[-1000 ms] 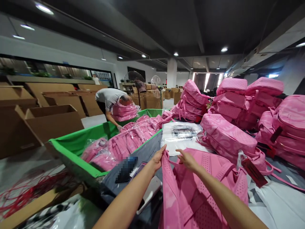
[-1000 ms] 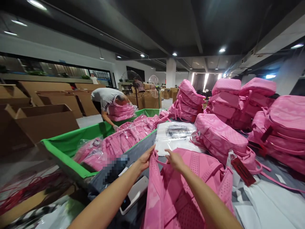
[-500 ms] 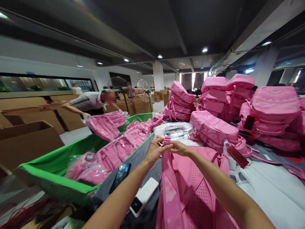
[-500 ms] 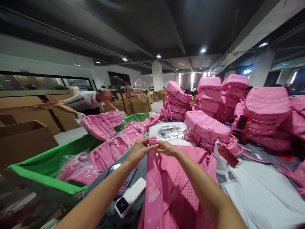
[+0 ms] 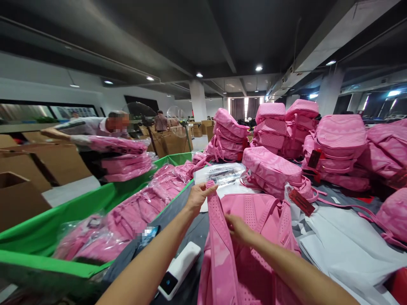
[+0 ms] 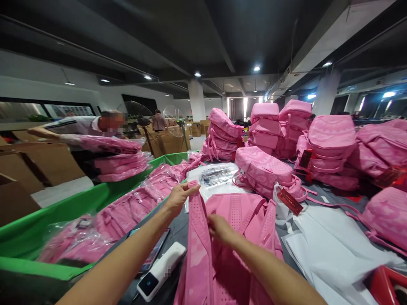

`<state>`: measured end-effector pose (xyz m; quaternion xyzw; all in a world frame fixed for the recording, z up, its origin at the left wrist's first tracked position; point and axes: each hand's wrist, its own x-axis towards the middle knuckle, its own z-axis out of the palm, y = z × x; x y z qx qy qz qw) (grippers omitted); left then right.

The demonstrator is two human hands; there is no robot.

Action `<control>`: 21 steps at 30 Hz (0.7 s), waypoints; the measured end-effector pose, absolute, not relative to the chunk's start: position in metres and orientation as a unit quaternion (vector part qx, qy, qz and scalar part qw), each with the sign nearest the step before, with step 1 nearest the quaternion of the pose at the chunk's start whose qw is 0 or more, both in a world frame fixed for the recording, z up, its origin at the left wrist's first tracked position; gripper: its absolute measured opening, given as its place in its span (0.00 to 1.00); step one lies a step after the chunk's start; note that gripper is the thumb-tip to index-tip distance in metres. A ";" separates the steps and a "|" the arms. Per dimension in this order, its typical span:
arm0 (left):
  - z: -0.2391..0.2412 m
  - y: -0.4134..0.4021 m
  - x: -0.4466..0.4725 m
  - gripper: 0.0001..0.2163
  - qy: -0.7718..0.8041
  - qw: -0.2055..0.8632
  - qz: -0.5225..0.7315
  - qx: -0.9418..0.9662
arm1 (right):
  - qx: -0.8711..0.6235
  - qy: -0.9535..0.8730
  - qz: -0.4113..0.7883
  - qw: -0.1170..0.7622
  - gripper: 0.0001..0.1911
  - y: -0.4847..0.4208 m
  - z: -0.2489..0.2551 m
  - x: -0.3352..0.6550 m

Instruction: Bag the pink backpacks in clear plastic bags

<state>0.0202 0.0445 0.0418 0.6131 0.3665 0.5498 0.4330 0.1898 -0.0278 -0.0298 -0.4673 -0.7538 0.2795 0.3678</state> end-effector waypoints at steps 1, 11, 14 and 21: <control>0.038 0.051 0.023 0.26 0.370 0.443 0.543 0.610 | -0.461 -0.757 0.297 0.356 0.08 -0.045 -0.035 0.192; -0.016 0.076 0.099 0.23 0.399 0.412 0.463 0.676 | -0.474 -0.792 0.314 0.222 0.10 -0.195 -0.036 0.252; -0.024 0.066 0.112 0.12 0.431 0.320 0.444 0.717 | -0.594 -0.741 0.230 0.211 0.13 -0.169 -0.001 0.306; -0.005 0.018 0.166 0.13 0.276 0.176 0.338 0.882 | -0.840 -0.492 0.036 0.227 0.21 -0.056 0.026 0.395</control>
